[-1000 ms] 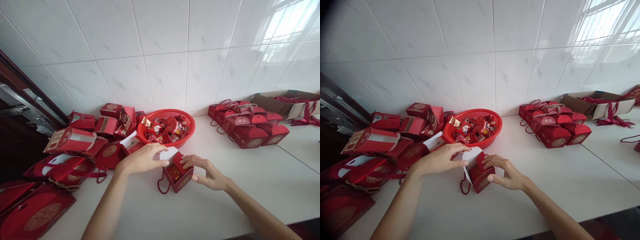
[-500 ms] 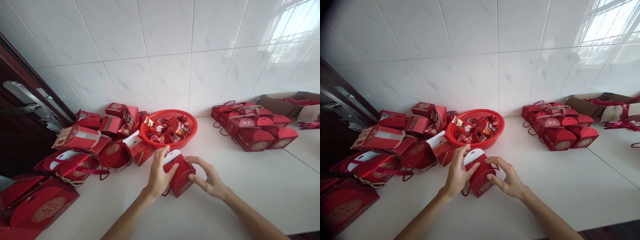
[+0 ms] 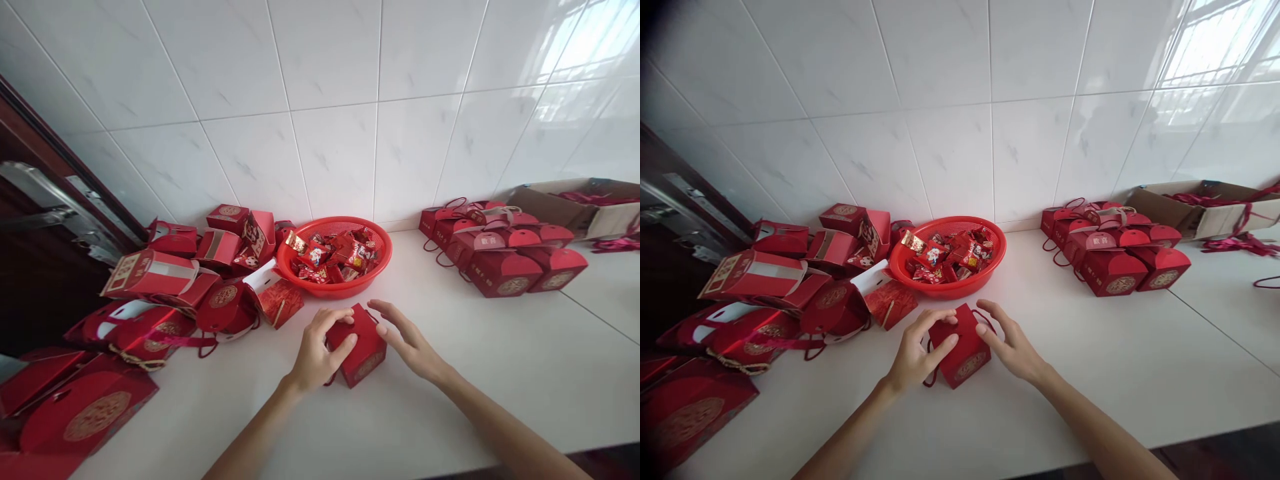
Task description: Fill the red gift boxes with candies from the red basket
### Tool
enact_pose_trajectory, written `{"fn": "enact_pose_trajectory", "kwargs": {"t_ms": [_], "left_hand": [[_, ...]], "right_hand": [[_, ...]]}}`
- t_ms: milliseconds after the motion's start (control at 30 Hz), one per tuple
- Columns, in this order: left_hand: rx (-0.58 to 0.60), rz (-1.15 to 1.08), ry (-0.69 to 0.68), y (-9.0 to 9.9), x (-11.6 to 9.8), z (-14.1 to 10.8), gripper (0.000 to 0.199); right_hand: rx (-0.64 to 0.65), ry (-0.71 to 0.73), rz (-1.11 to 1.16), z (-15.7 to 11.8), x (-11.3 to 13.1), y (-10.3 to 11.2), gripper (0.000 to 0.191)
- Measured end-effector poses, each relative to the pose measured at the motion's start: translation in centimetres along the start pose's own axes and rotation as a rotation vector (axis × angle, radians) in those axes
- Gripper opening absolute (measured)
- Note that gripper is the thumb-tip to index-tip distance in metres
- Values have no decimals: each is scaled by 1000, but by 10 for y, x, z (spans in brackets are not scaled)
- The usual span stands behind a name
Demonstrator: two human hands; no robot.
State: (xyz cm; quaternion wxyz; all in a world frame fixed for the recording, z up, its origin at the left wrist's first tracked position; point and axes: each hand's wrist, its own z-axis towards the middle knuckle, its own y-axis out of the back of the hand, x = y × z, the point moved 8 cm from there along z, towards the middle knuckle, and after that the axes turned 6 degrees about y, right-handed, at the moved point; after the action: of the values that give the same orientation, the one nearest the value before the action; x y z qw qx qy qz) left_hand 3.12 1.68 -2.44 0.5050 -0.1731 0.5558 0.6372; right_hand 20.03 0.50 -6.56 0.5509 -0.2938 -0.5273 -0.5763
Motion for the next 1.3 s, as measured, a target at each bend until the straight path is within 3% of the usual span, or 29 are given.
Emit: {"fn": "enact_pose_trajectory", "kwargs": {"t_ms": [133,333,467,600,833,967,1133,1300], "left_hand": [[36,-59,56,2,10,3,35],[-17,-19,194,16,28,7,61],[-5,101,303,23,37,8,65],[-7,159,305,26,38,7,64],[3,-47,333,26,38,9,61],[25,-301,396,39,23,13,51],[39,-591,357,63,-14,22,41],[220,-747,305,53,-63,33,39]], "right_hand": [[19,-139,171,1,-16,-2,60],[-28,-138,167,4,-23,-3,51],[-99,-124,220,6,-18,10,47],[-155,-91,285,9,-9,27,42],[-187,-16,390,17,15,41,36],[-137,49,407,25,42,43,33],[-32,80,335,36,72,39,33],[26,85,189,41,97,27,32]]}}
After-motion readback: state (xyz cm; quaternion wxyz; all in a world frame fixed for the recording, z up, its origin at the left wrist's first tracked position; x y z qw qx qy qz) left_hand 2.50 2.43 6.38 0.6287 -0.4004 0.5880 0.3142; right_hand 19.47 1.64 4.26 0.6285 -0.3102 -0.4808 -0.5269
